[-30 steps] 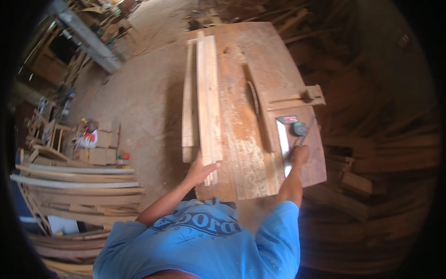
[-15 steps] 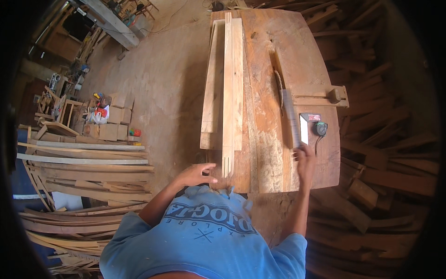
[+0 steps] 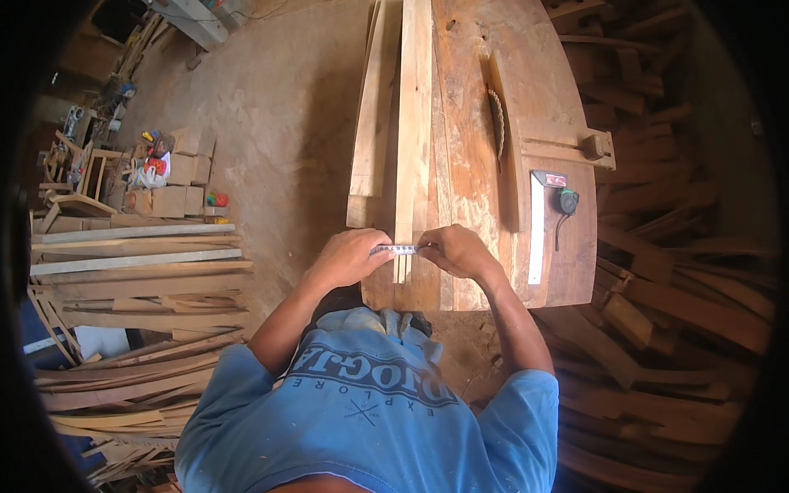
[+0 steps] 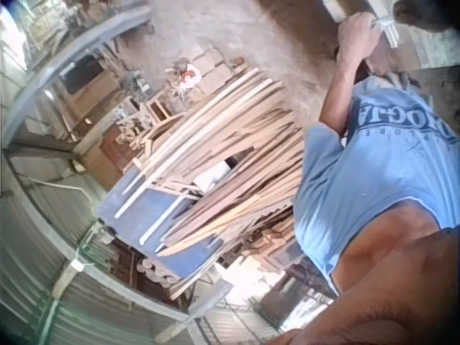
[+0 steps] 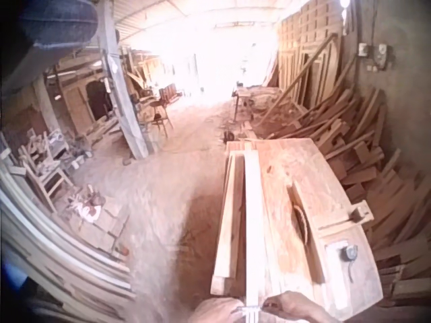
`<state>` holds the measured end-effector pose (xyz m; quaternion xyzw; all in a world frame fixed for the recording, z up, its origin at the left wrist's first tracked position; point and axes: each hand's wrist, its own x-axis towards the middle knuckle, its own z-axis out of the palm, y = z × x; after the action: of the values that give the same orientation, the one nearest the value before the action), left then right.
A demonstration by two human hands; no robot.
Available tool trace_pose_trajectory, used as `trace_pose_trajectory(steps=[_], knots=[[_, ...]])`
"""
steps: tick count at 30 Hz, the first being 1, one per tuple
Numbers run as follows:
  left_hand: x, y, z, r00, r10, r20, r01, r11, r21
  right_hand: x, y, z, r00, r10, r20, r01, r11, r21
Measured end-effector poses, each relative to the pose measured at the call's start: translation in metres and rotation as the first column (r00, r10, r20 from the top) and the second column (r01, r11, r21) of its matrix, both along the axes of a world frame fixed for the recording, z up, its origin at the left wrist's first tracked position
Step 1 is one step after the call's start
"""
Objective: The person uses a circular saw to cut a wooden plank on a workbench in a cluttered workshop. They handle the wood and saw, then move around the workshop to retrieve and inspect other tools.
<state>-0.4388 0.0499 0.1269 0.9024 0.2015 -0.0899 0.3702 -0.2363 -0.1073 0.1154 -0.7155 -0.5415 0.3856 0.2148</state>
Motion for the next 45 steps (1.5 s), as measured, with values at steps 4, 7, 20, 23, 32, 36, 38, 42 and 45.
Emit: trace_pose_trajectory(steps=[4,7,20,23,32,36,38,42,45], knots=[[-0.001,-0.007,-0.012,1.0,-0.011,0.023,0.011,1.0,0.02,-0.009,-0.001,0.0,0.998,-0.013,0.065,0.015,0.999,-0.041],[-0.002,-0.007,-0.013,0.999,0.001,0.053,0.0,1.0,-0.01,-0.015,0.0,0.004,0.991,-0.013,0.131,0.022,0.997,-0.073],[0.002,-0.003,-0.008,0.998,-0.016,0.059,0.016,1.0,0.001,-0.022,-0.004,0.009,0.987,-0.092,0.131,0.102,0.992,-0.069],[0.004,-0.003,-0.007,0.999,-0.018,0.029,0.018,1.0,0.003,-0.022,-0.005,0.009,0.987,-0.108,0.116,0.116,0.992,-0.056],[0.004,-0.002,-0.008,0.999,-0.033,0.043,0.032,0.999,0.015,-0.023,-0.006,0.009,0.987,-0.129,0.096,0.132,0.991,-0.033],[0.005,-0.002,-0.009,0.998,-0.044,0.036,0.043,0.999,0.022,-0.023,-0.005,0.012,0.987,-0.108,0.115,0.112,0.993,-0.036],[0.005,-0.001,-0.01,0.998,-0.042,0.042,0.041,0.999,0.015,-0.023,-0.004,0.013,0.989,-0.115,0.089,0.121,0.991,-0.064],[0.005,-0.002,-0.011,0.997,-0.038,0.06,0.038,0.999,0.016,-0.024,-0.005,0.012,0.987,-0.106,0.118,0.109,0.994,-0.021],[0.004,-0.003,-0.011,0.999,-0.034,0.031,0.032,0.998,0.047,-0.023,-0.006,0.009,0.988,-0.107,0.115,0.109,0.994,-0.012]])
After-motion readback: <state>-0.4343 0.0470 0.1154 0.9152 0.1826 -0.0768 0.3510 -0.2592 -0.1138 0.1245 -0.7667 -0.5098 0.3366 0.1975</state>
